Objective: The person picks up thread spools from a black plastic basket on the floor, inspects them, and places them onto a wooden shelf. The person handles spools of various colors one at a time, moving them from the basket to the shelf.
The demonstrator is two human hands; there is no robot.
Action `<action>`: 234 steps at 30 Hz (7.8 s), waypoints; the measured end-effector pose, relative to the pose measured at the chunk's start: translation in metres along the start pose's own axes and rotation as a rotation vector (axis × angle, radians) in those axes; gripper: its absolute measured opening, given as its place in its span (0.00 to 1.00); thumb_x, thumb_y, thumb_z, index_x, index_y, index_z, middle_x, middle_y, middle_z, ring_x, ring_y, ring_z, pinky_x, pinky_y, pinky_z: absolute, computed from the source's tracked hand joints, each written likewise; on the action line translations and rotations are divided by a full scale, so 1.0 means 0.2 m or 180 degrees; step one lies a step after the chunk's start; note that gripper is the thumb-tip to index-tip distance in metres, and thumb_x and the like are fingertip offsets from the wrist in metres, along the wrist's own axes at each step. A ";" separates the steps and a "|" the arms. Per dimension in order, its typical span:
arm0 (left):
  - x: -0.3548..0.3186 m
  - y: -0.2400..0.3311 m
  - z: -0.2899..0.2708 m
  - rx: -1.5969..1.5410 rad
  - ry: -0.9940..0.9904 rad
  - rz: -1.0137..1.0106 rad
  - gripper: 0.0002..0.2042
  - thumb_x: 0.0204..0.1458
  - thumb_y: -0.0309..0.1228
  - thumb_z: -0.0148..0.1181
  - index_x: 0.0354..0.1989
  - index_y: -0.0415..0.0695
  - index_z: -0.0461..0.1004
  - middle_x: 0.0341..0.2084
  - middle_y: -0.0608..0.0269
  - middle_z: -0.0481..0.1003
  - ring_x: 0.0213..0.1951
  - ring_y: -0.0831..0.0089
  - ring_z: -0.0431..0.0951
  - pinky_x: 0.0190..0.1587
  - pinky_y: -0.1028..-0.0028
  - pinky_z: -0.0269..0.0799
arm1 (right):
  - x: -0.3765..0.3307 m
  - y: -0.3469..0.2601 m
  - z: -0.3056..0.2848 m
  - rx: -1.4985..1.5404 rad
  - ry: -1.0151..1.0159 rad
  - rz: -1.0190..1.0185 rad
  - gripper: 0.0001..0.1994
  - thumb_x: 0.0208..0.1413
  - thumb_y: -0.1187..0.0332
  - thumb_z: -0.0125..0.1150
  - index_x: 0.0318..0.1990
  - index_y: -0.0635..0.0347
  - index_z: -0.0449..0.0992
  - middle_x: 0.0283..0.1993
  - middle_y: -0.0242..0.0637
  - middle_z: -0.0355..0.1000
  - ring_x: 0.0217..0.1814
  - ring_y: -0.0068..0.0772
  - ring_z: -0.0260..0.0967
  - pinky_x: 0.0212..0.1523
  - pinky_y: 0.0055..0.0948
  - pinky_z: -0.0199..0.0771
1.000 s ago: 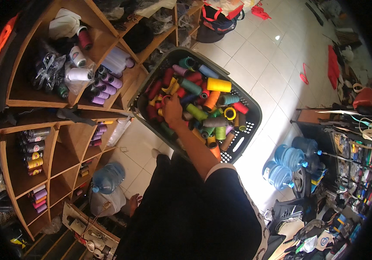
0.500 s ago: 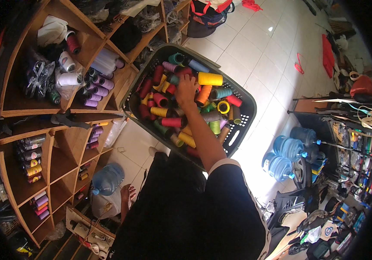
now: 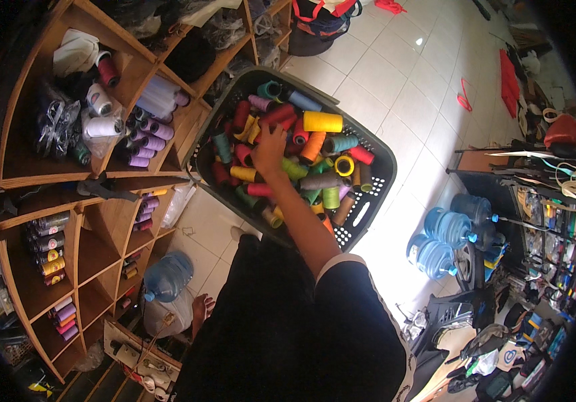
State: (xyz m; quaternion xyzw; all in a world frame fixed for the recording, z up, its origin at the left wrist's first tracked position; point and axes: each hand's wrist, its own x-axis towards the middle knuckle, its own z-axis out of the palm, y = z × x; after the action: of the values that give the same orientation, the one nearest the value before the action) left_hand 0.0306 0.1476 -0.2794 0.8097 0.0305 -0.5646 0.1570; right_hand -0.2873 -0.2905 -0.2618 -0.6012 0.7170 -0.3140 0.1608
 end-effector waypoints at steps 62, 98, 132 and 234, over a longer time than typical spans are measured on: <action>-1.10 1.51 0.90 -0.1904 -0.2250 0.2659 0.21 0.59 0.47 0.49 0.51 0.42 0.63 0.45 0.55 0.70 0.48 0.64 0.71 0.52 0.64 0.66 | -0.61 -0.49 -0.86 0.4184 -0.1673 0.0376 0.15 0.54 0.80 0.56 0.49 0.62 0.64 0.55 0.35 0.59 0.57 0.27 0.62 0.53 0.28 0.67; -1.01 1.52 0.83 -0.2606 -0.1654 0.2349 0.07 0.54 0.32 0.55 0.31 0.45 0.63 0.21 0.68 0.66 0.24 0.75 0.67 0.31 0.74 0.67 | -0.69 -0.57 -0.74 0.4149 -0.2228 0.0865 0.13 0.50 0.74 0.64 0.41 0.63 0.66 0.41 0.36 0.66 0.40 0.23 0.70 0.41 0.23 0.75; 0.33 -0.27 -0.03 0.0373 -0.0265 -0.0126 0.15 0.54 0.42 0.55 0.45 0.46 0.69 0.32 0.62 0.73 0.33 0.69 0.74 0.29 0.66 0.69 | -0.31 0.13 -0.30 0.0836 -0.0462 0.0440 0.12 0.44 0.72 0.62 0.37 0.63 0.72 0.39 0.46 0.71 0.43 0.46 0.70 0.44 0.38 0.70; -1.34 1.33 0.50 -0.1033 0.1373 0.6062 0.21 0.35 0.14 0.71 0.37 0.40 0.67 0.47 0.51 0.64 0.46 0.62 0.71 0.48 0.64 0.70 | -0.53 -1.20 -1.09 0.2807 -0.0797 -0.1338 0.03 0.47 0.81 0.56 0.29 0.64 0.70 0.31 0.40 0.68 0.33 0.38 0.65 0.34 0.31 0.64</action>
State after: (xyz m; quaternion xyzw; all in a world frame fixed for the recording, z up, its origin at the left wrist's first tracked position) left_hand -0.0969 -0.0994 -0.0042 0.5503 -0.5285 -0.0320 0.6456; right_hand -0.2140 -0.1516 0.0404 -0.6405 0.3548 -0.5381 0.4175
